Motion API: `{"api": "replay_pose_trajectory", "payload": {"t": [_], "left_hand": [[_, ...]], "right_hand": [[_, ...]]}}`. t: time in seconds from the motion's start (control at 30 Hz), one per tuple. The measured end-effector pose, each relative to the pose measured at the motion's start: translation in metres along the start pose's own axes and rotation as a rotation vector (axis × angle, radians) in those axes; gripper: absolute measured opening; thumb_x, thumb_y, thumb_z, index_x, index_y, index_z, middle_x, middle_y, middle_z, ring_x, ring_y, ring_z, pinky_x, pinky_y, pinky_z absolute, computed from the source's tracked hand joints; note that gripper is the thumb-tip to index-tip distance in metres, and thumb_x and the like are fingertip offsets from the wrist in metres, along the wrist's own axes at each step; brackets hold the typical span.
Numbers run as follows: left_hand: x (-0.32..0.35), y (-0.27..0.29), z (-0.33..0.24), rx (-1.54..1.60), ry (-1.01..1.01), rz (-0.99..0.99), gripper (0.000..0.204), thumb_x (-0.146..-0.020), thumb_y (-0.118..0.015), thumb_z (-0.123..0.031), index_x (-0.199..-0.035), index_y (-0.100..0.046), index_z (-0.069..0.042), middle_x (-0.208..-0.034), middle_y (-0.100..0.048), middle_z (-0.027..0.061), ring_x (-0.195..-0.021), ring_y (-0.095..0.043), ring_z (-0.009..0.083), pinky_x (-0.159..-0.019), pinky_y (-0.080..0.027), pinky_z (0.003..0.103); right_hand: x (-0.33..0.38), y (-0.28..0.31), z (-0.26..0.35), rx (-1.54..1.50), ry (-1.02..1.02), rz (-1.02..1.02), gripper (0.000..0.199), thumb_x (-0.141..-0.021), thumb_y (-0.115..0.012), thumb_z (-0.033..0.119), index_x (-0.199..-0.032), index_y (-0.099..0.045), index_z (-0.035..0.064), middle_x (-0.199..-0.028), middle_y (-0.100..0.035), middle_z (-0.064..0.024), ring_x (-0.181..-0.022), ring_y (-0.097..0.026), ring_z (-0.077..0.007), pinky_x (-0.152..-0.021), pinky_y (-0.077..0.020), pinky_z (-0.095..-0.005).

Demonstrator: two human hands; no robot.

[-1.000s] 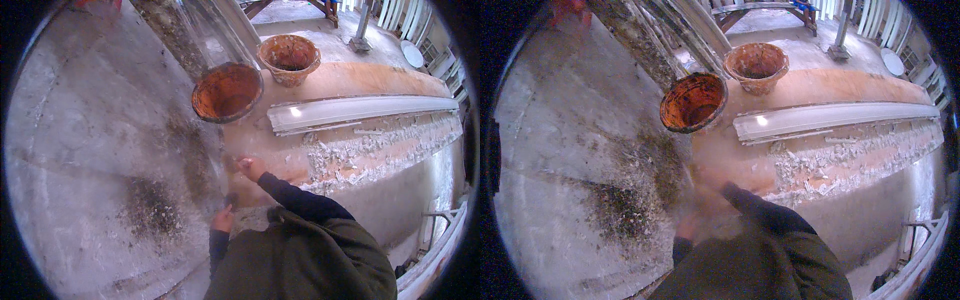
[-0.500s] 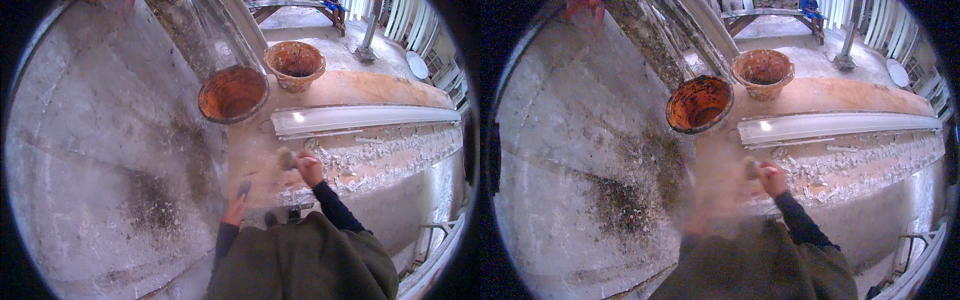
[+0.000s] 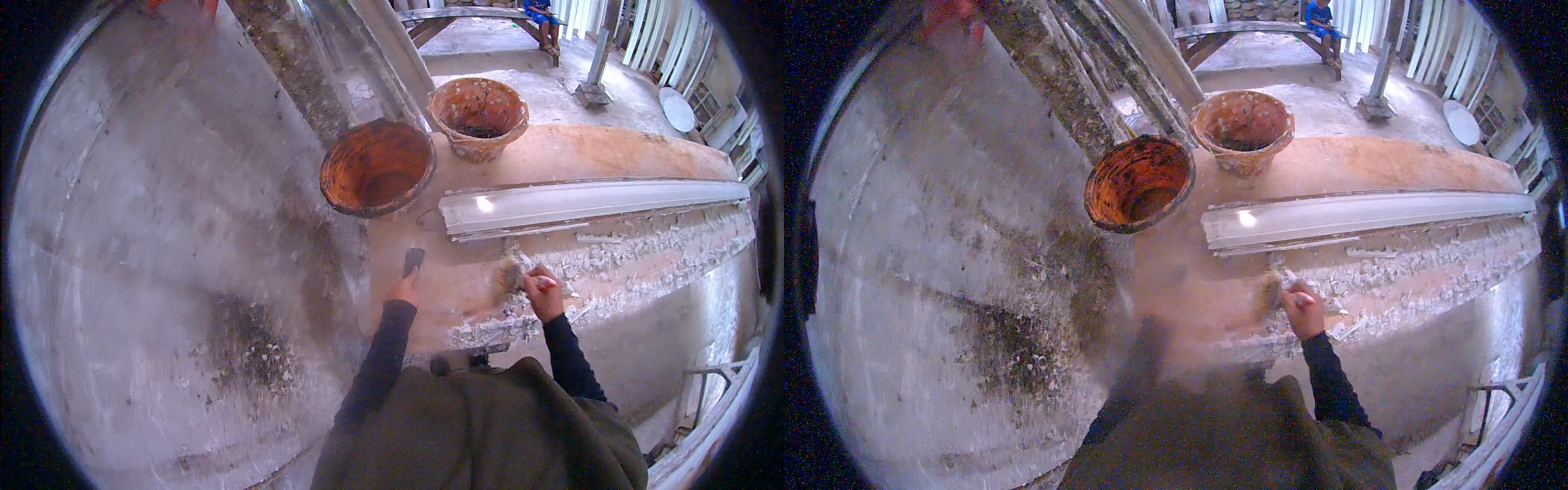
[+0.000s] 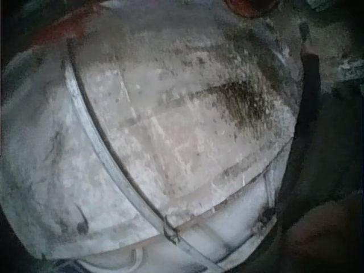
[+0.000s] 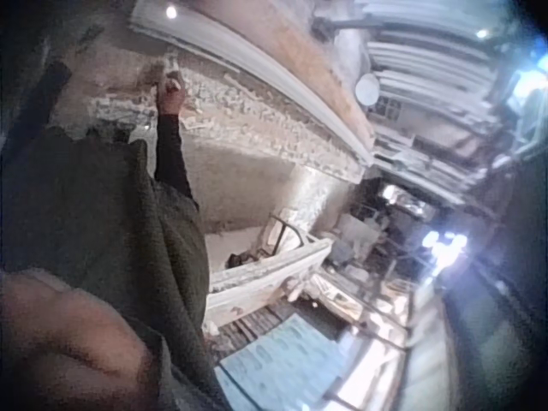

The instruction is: The person uses a brush and a scraper to remove debris and residue from a large flat surface in a workshop. They repeatedly scrape and sweep the material into a pile while standing over the work area.

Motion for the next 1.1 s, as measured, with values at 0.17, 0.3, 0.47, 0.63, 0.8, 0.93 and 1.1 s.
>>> {"api": "replay_pose_trajectory", "payload": {"t": [0.17, 0.3, 0.47, 0.63, 0.8, 0.93, 1.1], "left_hand": [[-0.023, -0.008, -0.009, -0.057, -0.008, -0.002, 0.041, -0.084, -0.04, -0.026, -0.124, -0.044, -0.021, -0.089, -0.059, 0.0221, -0.082, -0.057, 0.038, -0.073, -0.045, 0.045], [-0.01, -0.021, -0.005, -0.093, 0.01, 0.005, 0.038, -0.084, -0.039, -0.027, -0.121, -0.046, -0.019, -0.089, -0.059, 0.0216, -0.082, -0.057, 0.0383, -0.073, -0.045, 0.045], [-0.029, -0.009, -0.01, -0.076, 0.016, 0.031, 0.036, -0.085, -0.038, -0.029, -0.117, -0.05, -0.016, -0.088, -0.059, 0.0211, -0.081, -0.057, 0.0388, -0.072, -0.045, 0.045], [-0.015, -0.008, -0.007, -0.089, 0.025, 0.014, 0.035, -0.086, -0.037, -0.031, -0.112, -0.054, -0.014, -0.087, -0.059, 0.0207, -0.081, -0.057, 0.0395, -0.072, -0.045, 0.046], [-0.008, 0.008, -0.018, 0.019, 0.054, 0.004, 0.037, -0.087, -0.036, -0.034, -0.112, -0.054, -0.014, -0.092, -0.058, 0.0214, -0.084, -0.056, 0.0404, -0.076, -0.044, 0.045], [-0.011, 0.001, -0.01, -0.046, 0.072, 0.093, 0.038, -0.086, -0.038, -0.034, -0.116, -0.051, -0.016, -0.095, -0.058, 0.0201, -0.087, -0.055, 0.0396, -0.077, -0.044, 0.045], [-0.035, 0.003, -0.013, 0.008, 0.033, 0.026, 0.036, -0.085, -0.041, -0.031, -0.116, -0.052, -0.016, -0.095, -0.058, 0.0215, -0.089, -0.056, 0.0371, -0.077, -0.044, 0.041]], "right_hand": [[0.027, 0.026, 0.005, -0.175, -0.08, -0.076, 0.01, -0.08, -0.058, 0.014, -0.081, -0.056, 0.0041, -0.067, -0.057, -0.0006, -0.061, -0.058, -0.0083, -0.049, -0.0469, -0.0206], [0.038, 0.024, 0.018, -0.187, -0.061, -0.107, 0.009, -0.077, -0.06, 0.009, -0.077, -0.057, 0.0, -0.064, -0.055, -0.0035, -0.06, -0.052, -0.0083, -0.054, -0.0412, -0.0225], [0.028, 0.008, 0.041, -0.115, -0.023, -0.005, 0.01, -0.076, -0.06, 0.01, -0.074, -0.058, 0.0005, -0.065, -0.058, -0.0079, -0.059, -0.056, -0.014, -0.055, -0.0434, -0.027], [0.025, 0.0, 0.054, -0.089, 0.065, 0.049, 0.01, -0.077, -0.059, 0.011, -0.076, -0.058, 0.0005, -0.066, -0.06, -0.0097, -0.061, -0.058, -0.0151, -0.057, -0.0449, -0.0272], [0.026, 0.001, 0.061, -0.076, 0.007, 0.111, 0.01, -0.078, -0.059, 0.011, -0.077, -0.058, 0.0012, -0.068, -0.06, -0.0098, -0.063, -0.059, -0.0149, -0.058, -0.0452, -0.0265], [0.028, 0.003, 0.055, -0.045, 0.043, 0.095, 0.01, -0.078, -0.059, 0.012, -0.078, -0.058, 0.0014, -0.069, -0.061, -0.009, -0.063, -0.058, -0.0147, -0.058, -0.0451, -0.0258], [0.03, 0.0, 0.054, -0.018, 0.082, 0.104, 0.012, -0.078, -0.059, 0.013, -0.078, -0.058, 0.0011, -0.068, -0.06, -0.0084, -0.063, -0.057, -0.0145, -0.059, -0.0452, -0.0261]]}}
Point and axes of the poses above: each hand's wrist, its own x-axis away from the middle knuckle, its own y-axis out of the back of the hand, z = x × y, the point moved 1 cm from there along -x, towards the middle knuckle
